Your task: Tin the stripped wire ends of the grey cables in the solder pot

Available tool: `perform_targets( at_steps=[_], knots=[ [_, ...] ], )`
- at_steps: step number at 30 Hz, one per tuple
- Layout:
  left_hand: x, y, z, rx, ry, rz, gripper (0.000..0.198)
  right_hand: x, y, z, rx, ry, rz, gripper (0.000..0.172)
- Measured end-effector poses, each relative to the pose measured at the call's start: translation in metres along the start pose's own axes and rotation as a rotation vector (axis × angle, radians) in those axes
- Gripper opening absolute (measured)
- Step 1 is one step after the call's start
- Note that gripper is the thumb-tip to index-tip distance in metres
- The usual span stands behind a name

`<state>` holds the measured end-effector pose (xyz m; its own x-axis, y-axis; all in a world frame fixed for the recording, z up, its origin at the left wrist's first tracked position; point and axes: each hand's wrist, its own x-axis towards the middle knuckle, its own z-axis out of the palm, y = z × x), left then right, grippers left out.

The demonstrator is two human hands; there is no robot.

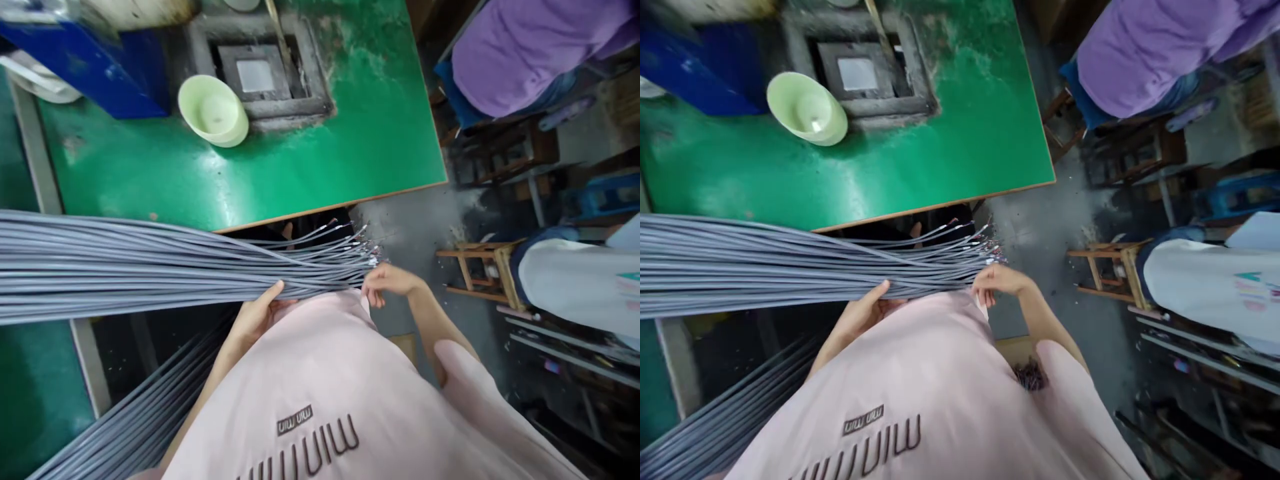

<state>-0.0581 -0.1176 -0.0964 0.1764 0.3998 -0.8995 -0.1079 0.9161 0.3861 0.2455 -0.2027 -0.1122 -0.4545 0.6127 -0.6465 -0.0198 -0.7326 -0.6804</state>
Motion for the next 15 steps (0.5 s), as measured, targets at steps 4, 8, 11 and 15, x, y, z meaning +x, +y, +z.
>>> perform_targets(
  at_steps=[4,8,11,15],
  knots=[
    [-0.016,0.013,0.016,-0.006,-0.037,-0.067,0.034,-0.001,0.053,0.038,0.136,-0.066,0.086,0.049],
    [-0.021,0.014,0.013,0.016,-0.182,-0.087,0.049,0.042,0.072,0.057,0.453,0.110,-0.103,0.056],
    [-0.019,0.010,0.004,0.078,-0.270,-0.017,0.056,0.077,0.065,0.065,0.765,0.366,-0.194,0.051],
    [-0.018,0.007,-0.002,0.155,-0.210,0.070,0.059,0.084,0.057,0.076,0.953,0.597,-0.172,0.026]
  ],
)
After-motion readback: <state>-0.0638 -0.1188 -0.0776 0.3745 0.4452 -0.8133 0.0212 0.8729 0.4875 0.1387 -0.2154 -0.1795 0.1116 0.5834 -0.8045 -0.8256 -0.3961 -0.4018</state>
